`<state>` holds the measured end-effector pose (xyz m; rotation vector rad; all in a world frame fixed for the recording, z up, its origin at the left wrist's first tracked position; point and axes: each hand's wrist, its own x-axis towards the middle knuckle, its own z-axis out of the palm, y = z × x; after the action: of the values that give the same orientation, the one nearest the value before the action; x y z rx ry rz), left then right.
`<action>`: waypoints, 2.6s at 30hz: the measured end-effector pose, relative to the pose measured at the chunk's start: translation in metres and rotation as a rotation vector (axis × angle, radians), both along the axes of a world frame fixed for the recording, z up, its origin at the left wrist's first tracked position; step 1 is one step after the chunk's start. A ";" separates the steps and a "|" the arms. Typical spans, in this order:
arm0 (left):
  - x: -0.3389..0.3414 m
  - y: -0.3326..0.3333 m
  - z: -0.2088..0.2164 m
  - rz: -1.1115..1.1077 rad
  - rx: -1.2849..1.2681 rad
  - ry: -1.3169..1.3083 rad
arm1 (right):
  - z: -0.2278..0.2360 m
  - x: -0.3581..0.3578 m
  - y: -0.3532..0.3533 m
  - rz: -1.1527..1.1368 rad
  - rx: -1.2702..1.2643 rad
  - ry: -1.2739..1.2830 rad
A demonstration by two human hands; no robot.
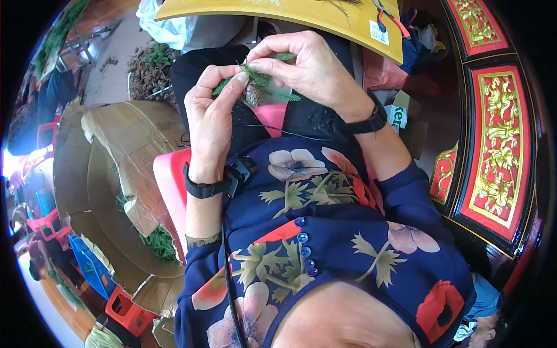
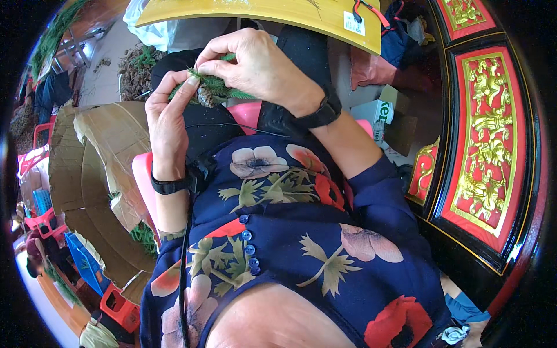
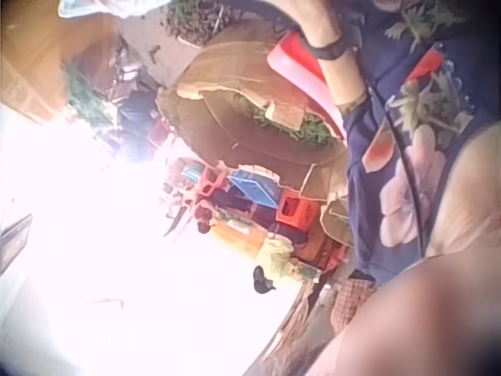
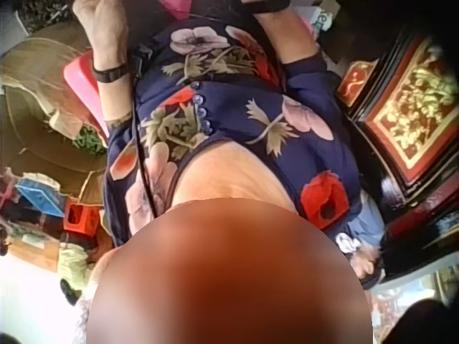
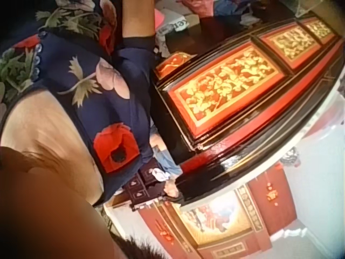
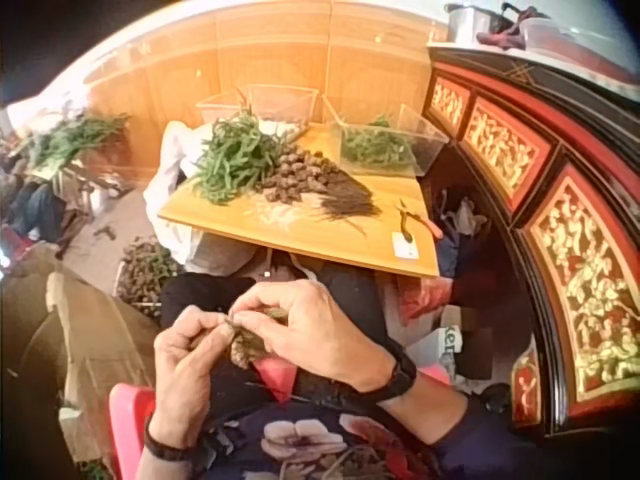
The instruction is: Sorting and cleaning dried plant parts and trimming green stems using hand tools.
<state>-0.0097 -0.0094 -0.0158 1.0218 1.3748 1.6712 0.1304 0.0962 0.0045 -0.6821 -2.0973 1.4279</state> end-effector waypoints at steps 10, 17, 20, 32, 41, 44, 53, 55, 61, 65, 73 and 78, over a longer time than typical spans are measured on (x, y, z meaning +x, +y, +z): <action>-0.026 0.000 0.002 -0.404 -0.199 -0.373 | 0.010 -0.008 0.037 0.425 0.577 0.373; -0.019 -0.007 0.013 -0.445 -0.269 -0.432 | 0.025 -0.014 0.034 0.649 0.598 0.278; -0.019 -0.006 0.012 -0.361 -0.277 -0.303 | 0.025 -0.009 0.024 0.532 0.578 0.192; 0.006 0.005 -0.009 0.122 -0.023 0.243 | 0.007 0.014 0.075 -0.272 0.266 -0.131; 0.000 0.006 -0.002 0.247 0.130 0.277 | -0.042 0.153 0.210 -0.853 0.509 -1.132; -0.002 0.006 -0.004 0.267 0.114 0.278 | -0.052 0.145 0.215 -0.590 0.152 -1.130; 0.000 0.002 0.011 0.170 0.110 -0.077 | -0.061 0.133 0.179 -0.996 0.609 -1.068; -0.002 0.000 0.012 0.188 0.096 -0.072 | -0.042 0.116 0.157 -0.960 0.529 -0.930; -0.002 -0.002 0.004 0.241 0.041 0.018 | 0.013 0.027 0.030 -0.235 0.522 -0.038; -0.005 0.003 -0.002 0.365 0.032 0.418 | 0.013 -0.002 -0.020 -0.138 0.455 -0.077; 0.002 0.002 0.001 0.381 0.022 0.466 | -0.006 -0.030 -0.019 -0.199 0.034 0.107; -0.002 0.008 -0.005 0.371 0.198 0.345 | -0.006 -0.031 -0.022 -0.184 -0.395 0.319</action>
<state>-0.0121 -0.0013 -0.0206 1.2726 1.7311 1.9999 0.0995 0.0743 -0.0019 -0.7177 -1.4872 1.7323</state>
